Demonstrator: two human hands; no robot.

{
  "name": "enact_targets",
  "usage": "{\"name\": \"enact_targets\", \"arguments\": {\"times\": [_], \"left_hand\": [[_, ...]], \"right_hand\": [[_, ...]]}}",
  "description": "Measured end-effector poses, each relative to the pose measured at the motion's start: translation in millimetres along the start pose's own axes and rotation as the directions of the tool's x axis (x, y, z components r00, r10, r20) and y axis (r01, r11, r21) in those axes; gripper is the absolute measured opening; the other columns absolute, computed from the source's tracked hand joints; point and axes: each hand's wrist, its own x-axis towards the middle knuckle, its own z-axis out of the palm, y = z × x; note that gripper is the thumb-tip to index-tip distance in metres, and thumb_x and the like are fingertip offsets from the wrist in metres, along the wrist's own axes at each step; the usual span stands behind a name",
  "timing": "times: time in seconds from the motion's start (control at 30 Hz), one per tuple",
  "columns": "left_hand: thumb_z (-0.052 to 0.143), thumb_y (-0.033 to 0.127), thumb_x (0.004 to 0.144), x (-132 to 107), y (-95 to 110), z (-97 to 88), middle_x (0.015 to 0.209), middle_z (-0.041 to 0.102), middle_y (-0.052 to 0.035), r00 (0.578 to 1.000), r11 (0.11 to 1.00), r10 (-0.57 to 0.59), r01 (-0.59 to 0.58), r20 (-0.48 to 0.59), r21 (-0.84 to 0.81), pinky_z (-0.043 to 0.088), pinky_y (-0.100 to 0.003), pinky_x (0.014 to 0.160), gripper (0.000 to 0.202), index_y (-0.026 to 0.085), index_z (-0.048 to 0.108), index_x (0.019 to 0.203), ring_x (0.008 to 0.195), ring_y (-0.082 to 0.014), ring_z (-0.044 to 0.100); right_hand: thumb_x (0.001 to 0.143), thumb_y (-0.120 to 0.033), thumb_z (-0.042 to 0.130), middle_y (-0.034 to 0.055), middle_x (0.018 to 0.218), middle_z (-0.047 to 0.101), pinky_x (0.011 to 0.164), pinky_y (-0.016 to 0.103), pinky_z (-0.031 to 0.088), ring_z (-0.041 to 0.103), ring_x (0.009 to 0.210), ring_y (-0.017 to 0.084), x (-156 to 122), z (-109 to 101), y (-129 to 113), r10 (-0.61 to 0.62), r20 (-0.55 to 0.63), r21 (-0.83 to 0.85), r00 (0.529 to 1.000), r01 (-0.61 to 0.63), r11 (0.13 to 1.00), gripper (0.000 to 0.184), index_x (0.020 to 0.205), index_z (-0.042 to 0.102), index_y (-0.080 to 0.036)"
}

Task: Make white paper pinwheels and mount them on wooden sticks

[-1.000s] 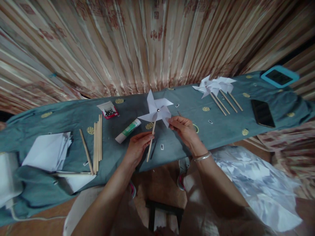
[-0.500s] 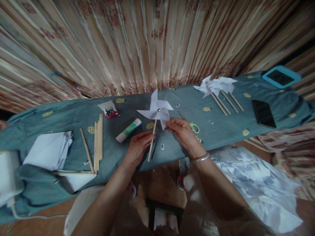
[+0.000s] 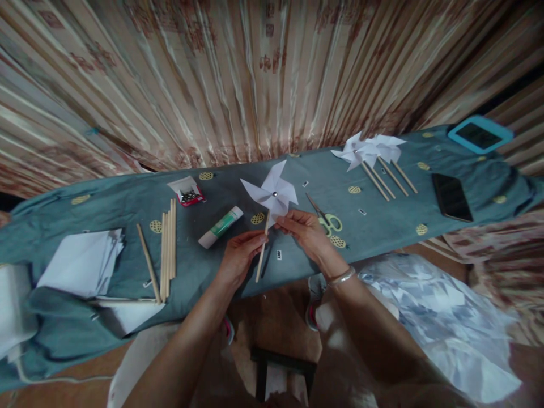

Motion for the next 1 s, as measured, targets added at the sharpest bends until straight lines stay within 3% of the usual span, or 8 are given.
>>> {"name": "enact_targets", "arguments": {"times": [0.3, 0.53, 0.77, 1.0], "left_hand": [[0.095, 0.03, 0.04, -3, 0, -0.1, 0.066, 0.073, -0.0032, 1.0, 1.0, -0.011, 0.011, 0.026, 0.002, 0.048, -0.019, 0.063, 0.039, 0.013, 0.077, 0.07, 0.061, -0.0085, 0.061], [0.096, 0.03, 0.038, -7, 3, 1.6, 0.065, 0.072, -0.0028, 1.0, 1.0, 0.002, -0.001, 0.022, -0.025, 0.048, -0.02, 0.063, 0.039, 0.013, 0.077, 0.068, 0.059, -0.0081, 0.06], [0.092, 0.029, 0.047, -2, 4, -5.0, 0.074, 0.074, -0.003, 0.995, 0.993, 0.1, -0.099, 0.01, -0.058, 0.049, -0.021, 0.069, 0.033, 0.015, 0.078, 0.074, 0.066, -0.0099, 0.062], [0.088, 0.024, 0.052, 2, 7, -7.3, 0.071, 0.073, -0.0029, 0.987, 0.984, 0.16, -0.162, -0.03, -0.08, 0.045, -0.023, 0.062, 0.022, 0.017, 0.078, 0.071, 0.063, -0.0111, 0.059]], "right_hand": [[0.059, -0.048, 0.086, -0.0028, 0.059, 0.066, 0.057, 0.025, 0.036, 0.048, 0.055, 0.008, -2, 6, 4, -0.018, 0.021, -0.052, 1.0, 0.019, 0.998, 0.034, 0.058, 0.068, -0.019], [0.064, -0.051, 0.081, 0.0, 0.067, 0.069, 0.062, 0.026, 0.045, 0.059, 0.063, 0.012, -6, 9, 11, -0.052, 0.028, -0.19, 0.998, 0.056, 0.98, 0.035, 0.065, 0.068, -0.018], [0.073, -0.053, 0.074, -0.003, 0.058, 0.059, 0.052, 0.023, 0.035, 0.047, 0.053, 0.009, -18, 16, 23, -0.129, 0.036, -0.451, 0.991, 0.132, 0.883, 0.037, 0.066, 0.067, -0.017], [0.069, -0.058, 0.074, -0.0009, 0.061, 0.062, 0.054, 0.024, 0.038, 0.049, 0.055, 0.011, -29, 26, 36, -0.07, 0.095, -0.468, 0.993, 0.107, 0.877, 0.041, 0.067, 0.068, -0.017]]}}
